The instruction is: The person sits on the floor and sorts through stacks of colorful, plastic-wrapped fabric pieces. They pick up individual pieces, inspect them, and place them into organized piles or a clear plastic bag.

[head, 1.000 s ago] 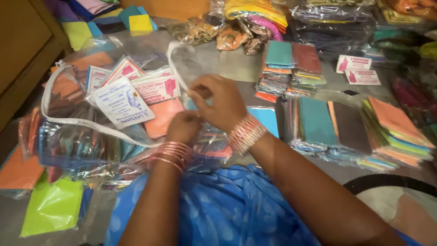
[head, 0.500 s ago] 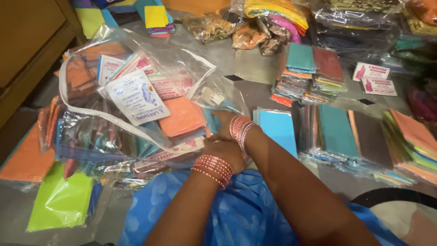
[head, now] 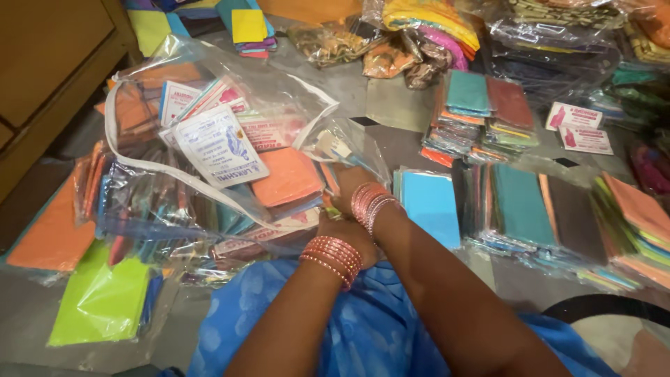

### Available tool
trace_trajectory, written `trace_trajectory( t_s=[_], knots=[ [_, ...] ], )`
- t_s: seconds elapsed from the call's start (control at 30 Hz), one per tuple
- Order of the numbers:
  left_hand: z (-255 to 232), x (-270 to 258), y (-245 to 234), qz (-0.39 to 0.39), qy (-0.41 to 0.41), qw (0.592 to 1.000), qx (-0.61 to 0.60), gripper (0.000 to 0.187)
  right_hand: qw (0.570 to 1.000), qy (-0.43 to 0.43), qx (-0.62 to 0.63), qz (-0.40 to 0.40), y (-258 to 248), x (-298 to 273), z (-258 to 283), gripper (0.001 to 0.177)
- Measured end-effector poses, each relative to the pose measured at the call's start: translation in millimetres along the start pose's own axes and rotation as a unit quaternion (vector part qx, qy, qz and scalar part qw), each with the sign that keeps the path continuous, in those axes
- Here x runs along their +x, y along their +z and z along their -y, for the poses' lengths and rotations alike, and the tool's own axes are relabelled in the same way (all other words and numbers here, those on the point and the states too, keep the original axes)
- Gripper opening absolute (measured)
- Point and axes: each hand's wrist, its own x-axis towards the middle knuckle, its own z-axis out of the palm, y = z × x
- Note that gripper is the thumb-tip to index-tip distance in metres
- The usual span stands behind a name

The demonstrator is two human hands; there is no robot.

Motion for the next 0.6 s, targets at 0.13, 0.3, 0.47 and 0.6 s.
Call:
trace_trajectory(
  t_s=[0.13, 0.3, 0.47, 0.6],
  knots=[
    [0.0, -4.3, -2.6, 0.014, 0.006, 1.000, 0.018, 0.067, 1.000, -0.004, -0.027, -0.012, 1.8, -4.1, -1.4, 0.042],
    [-4.9, -0.1, -8.7, 0.018, -0.003, 1.000, 0.007, 0.060, 0.966, -0.137, 0.171, -0.134, -36.9, -40.9, 6.7, 0.055],
    [-5.2, -1.3, -17.1, -0.057, -0.016, 0.998, -0.027, 0.071, 0.849, -0.196, 0.454, -0.187, -68.9, -66.7, 27.8, 0.048],
    [-0.6, -2.7, -11.0, -0.246, 0.000, 0.968, 0.041, 0.085, 0.825, -0.150, 0.501, -0.214, -104.8, -102.0, 26.6, 0.043]
  ],
)
